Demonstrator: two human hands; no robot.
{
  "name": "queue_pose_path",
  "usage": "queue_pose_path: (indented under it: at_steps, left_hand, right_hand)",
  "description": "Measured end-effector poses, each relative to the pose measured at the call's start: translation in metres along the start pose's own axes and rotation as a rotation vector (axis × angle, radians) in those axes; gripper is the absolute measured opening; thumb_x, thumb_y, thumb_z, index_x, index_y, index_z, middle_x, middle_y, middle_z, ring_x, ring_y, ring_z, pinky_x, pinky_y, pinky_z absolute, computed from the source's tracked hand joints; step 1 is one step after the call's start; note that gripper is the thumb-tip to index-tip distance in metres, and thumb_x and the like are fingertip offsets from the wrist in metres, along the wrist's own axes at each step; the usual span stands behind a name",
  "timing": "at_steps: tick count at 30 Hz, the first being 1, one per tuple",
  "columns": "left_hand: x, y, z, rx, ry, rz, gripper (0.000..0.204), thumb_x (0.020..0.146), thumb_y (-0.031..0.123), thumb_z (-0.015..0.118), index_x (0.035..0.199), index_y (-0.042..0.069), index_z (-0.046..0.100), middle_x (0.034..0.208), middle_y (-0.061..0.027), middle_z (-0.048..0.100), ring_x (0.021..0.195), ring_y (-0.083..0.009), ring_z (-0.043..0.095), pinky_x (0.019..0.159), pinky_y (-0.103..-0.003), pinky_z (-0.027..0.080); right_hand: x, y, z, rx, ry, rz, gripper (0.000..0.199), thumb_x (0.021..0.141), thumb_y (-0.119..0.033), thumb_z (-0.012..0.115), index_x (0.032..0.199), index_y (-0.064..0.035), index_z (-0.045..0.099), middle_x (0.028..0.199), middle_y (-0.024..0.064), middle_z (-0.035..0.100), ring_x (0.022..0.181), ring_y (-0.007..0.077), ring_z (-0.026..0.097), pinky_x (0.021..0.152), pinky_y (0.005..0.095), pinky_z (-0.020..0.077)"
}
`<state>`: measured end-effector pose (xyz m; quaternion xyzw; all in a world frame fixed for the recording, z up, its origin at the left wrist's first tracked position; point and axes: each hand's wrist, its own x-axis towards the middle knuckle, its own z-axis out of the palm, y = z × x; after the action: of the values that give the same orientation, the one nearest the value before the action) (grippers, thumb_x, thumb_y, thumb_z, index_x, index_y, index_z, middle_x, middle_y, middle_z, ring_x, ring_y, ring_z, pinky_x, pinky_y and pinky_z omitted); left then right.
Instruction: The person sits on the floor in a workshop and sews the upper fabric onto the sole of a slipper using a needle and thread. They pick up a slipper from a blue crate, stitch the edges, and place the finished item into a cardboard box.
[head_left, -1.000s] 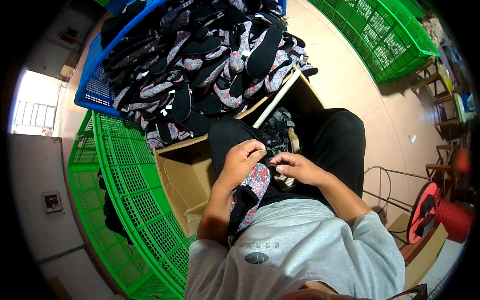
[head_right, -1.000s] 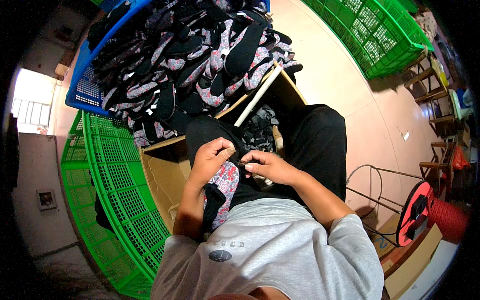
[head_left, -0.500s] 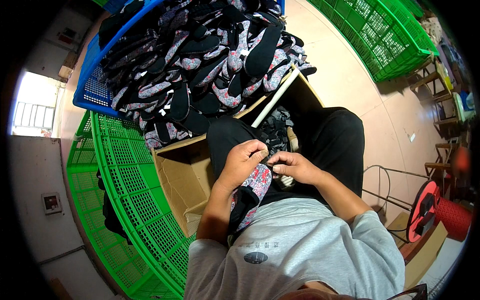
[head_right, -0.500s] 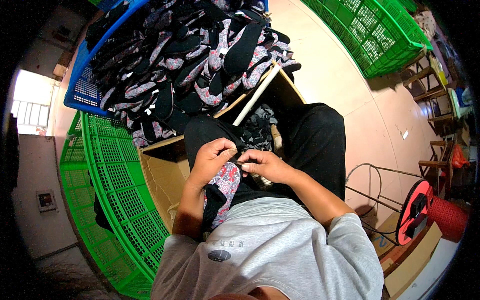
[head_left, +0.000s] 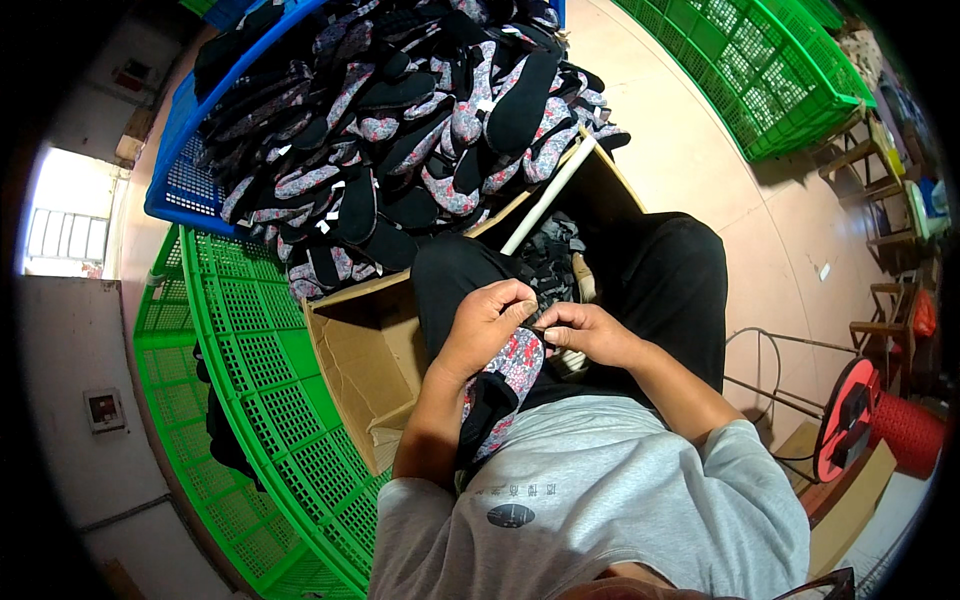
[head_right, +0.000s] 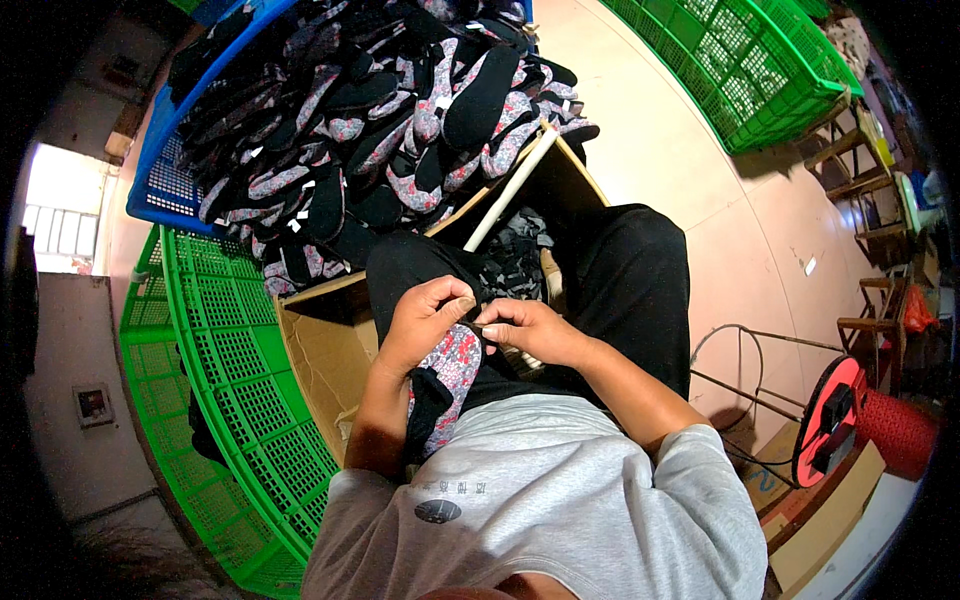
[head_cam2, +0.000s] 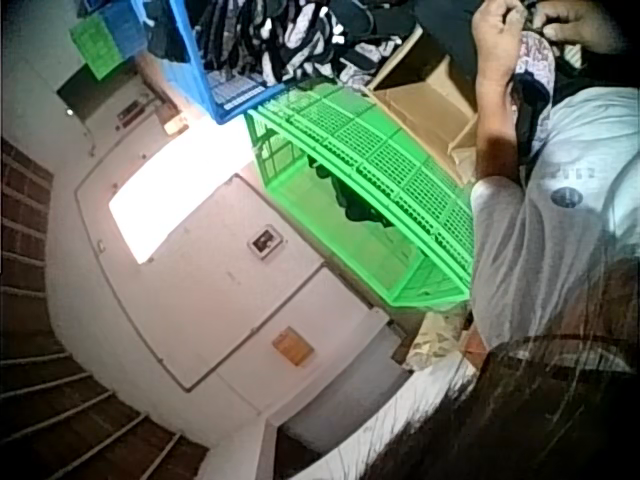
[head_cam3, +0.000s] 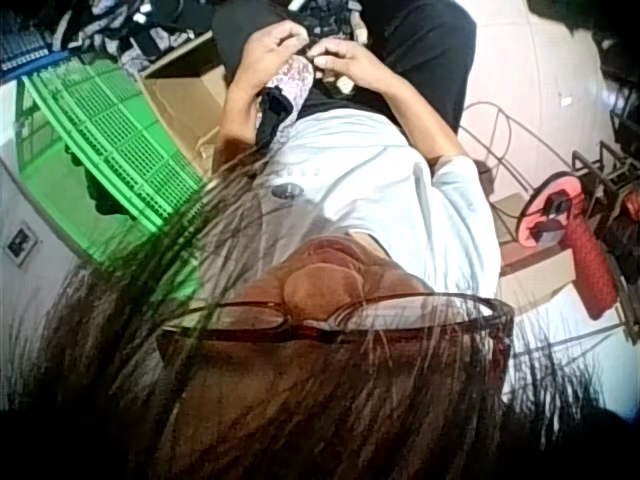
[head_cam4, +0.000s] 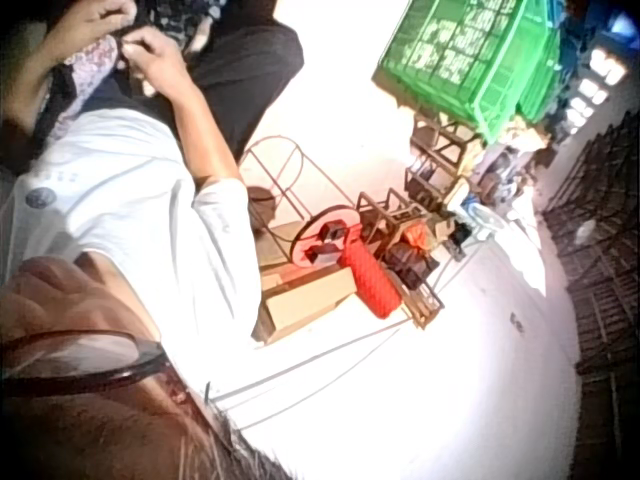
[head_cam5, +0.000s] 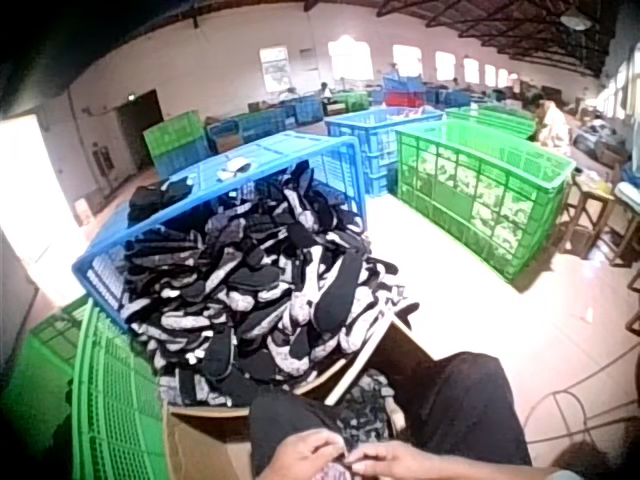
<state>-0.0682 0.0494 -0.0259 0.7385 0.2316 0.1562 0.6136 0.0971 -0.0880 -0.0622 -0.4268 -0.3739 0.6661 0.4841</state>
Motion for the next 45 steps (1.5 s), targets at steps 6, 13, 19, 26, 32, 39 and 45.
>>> queue_pose_path:
  at_steps: [6, 13, 19, 26, 32, 39, 45]
  left_hand:
    - [0.0, 0.0, 0.004, -0.056, 0.077, -0.114, 0.009, 0.094, 0.008, 0.061, 0.095, 0.001, 0.065, 0.075, 0.0007, 0.059, 0.068, -0.0065, 0.052, 0.063, -0.022, 0.044]
    - [0.003, 0.002, 0.007, -0.021, 0.088, -0.163, 0.035, 0.099, 0.009, 0.052, 0.134, 0.007, 0.059, 0.072, 0.0019, 0.059, 0.064, -0.0038, 0.05, 0.06, -0.02, 0.043]
    - [0.002, -0.001, 0.006, 0.009, 0.132, -0.17, 0.035, 0.1, 0.01, 0.05, 0.134, 0.005, 0.057, 0.076, 0.0001, 0.064, 0.065, -0.0039, 0.054, 0.06, -0.02, 0.045]
    - [-0.011, -0.003, -0.027, -0.203, -0.076, -0.309, 0.049, 0.099, 0.024, 0.058, 0.139, -0.001, 0.046, 0.107, -0.0102, 0.065, 0.1, -0.0144, 0.061, 0.091, -0.029, 0.046]
    - [-0.041, -0.003, -0.048, -0.393, -0.351, -0.119, 0.099, 0.076, 0.033, 0.08, 0.151, 0.0, 0.024, 0.146, -0.016, 0.041, 0.137, -0.0255, 0.038, 0.113, -0.039, 0.029]
    - [-0.045, 0.017, -0.041, 0.13, -0.14, -0.134, 0.064, 0.069, -0.008, 0.053, 0.132, -0.002, 0.053, 0.134, -0.0145, 0.055, 0.127, -0.0267, 0.051, 0.108, -0.034, 0.036]
    - [-0.035, 0.045, -0.02, 0.769, 0.291, -0.075, 0.052, 0.067, -0.007, 0.055, 0.119, -0.004, 0.06, 0.114, -0.0201, 0.06, 0.104, -0.0396, 0.06, 0.091, -0.043, 0.048]
  right_hand:
    - [-0.009, 0.004, 0.006, 0.127, 0.043, 0.036, 0.026, 0.098, -0.019, 0.06, 0.12, -0.0047, 0.057, 0.097, 0.0017, 0.063, 0.083, 0.0069, 0.059, 0.074, 0.021, 0.047]
    - [-0.019, 0.037, 0.02, 0.32, -0.115, -0.017, 0.049, 0.091, -0.016, 0.07, 0.131, -0.0011, 0.046, 0.11, 0.0055, 0.06, 0.092, 0.0113, 0.06, 0.084, 0.0284, 0.0511]
    - [-0.018, 0.041, 0.021, 0.361, -0.245, 0.08, 0.048, 0.093, -0.013, 0.067, 0.133, -0.0002, 0.045, 0.112, 0.0044, 0.06, 0.091, 0.011, 0.062, 0.086, 0.0282, 0.0507]
    - [-0.016, 0.046, 0.024, 0.376, -0.168, 0.115, 0.055, 0.092, -0.013, 0.068, 0.139, -0.0029, 0.042, 0.109, 0.0045, 0.064, 0.091, 0.0094, 0.063, 0.08, 0.0245, 0.0504]
    - [-0.018, 0.034, 0.017, 0.309, -0.08, 0.158, 0.054, 0.091, -0.016, 0.069, 0.14, -0.0089, 0.045, 0.098, 0.0005, 0.069, 0.073, 0.0034, 0.051, 0.065, 0.0185, 0.042]
    - [-0.014, 0.017, 0.02, 0.326, 0.035, 0.119, 0.052, 0.091, -0.015, 0.069, 0.137, -0.0053, 0.046, 0.118, 0.0046, 0.063, 0.091, 0.0077, 0.059, 0.083, 0.0243, 0.0486]
    - [0.005, 0.001, 0.021, 0.191, 0.064, -0.124, 0.061, 0.09, -0.009, 0.067, 0.143, -0.0023, 0.037, 0.135, 0.0072, 0.048, 0.115, 0.015, 0.055, 0.098, 0.0309, 0.0445]
